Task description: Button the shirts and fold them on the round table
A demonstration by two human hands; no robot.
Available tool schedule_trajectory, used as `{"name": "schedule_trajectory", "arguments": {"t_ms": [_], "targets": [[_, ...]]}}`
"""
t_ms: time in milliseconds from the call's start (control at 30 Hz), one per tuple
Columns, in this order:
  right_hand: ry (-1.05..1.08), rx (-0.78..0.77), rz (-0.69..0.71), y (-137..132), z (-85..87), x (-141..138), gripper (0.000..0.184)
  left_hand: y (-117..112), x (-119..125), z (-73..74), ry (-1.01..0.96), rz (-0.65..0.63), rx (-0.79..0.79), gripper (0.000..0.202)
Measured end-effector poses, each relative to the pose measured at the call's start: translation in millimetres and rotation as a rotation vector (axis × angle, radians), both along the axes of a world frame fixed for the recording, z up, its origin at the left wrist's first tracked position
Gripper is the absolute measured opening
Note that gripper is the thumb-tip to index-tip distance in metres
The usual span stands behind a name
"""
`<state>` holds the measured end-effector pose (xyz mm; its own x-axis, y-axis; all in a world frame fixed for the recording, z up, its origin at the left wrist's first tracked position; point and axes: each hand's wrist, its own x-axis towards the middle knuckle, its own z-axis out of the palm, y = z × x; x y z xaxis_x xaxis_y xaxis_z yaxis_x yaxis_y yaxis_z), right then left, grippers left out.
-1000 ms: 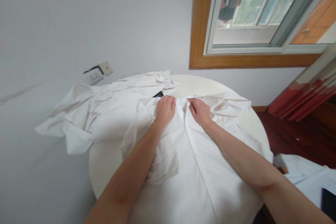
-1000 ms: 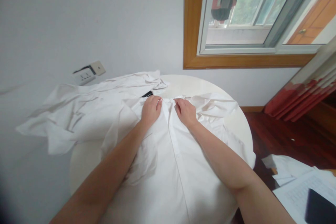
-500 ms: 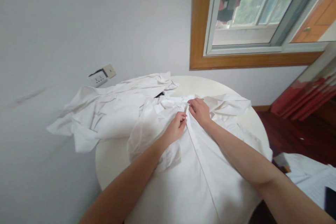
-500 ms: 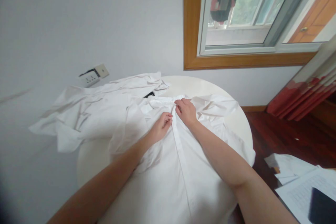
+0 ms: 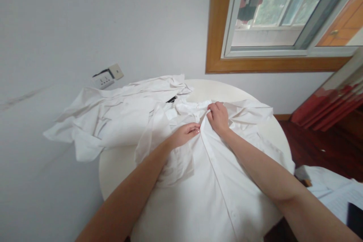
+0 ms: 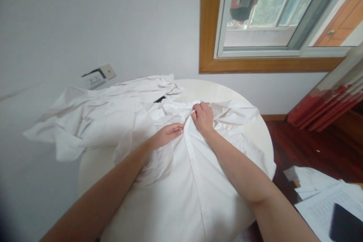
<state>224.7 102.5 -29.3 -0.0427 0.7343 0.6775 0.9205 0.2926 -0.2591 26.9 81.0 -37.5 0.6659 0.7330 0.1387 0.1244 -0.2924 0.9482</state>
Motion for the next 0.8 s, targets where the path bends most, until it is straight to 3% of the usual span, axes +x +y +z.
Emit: {"name": "schedule_trajectory", "arguments": {"t_ms": [200,333,500,800], "targets": [[-0.028,-0.01,0.0,0,-0.1,-1,0.017,-5,3,2.4,0.159,0.179,0.225,0.025],[-0.042,-0.004,0.018,-1,-0.5,0,0.016,-14,8,4.2,0.253,0.273,0.497,0.019],[-0.049,-0.017,0.032,-1,-0.5,0,0.015,-22,11,5.8,0.38,0.288,0.819,0.018],[-0.029,-0.028,0.077,-3,0.3,0,0.015,-26,11,10.8,0.491,0.238,0.897,0.024]]}}
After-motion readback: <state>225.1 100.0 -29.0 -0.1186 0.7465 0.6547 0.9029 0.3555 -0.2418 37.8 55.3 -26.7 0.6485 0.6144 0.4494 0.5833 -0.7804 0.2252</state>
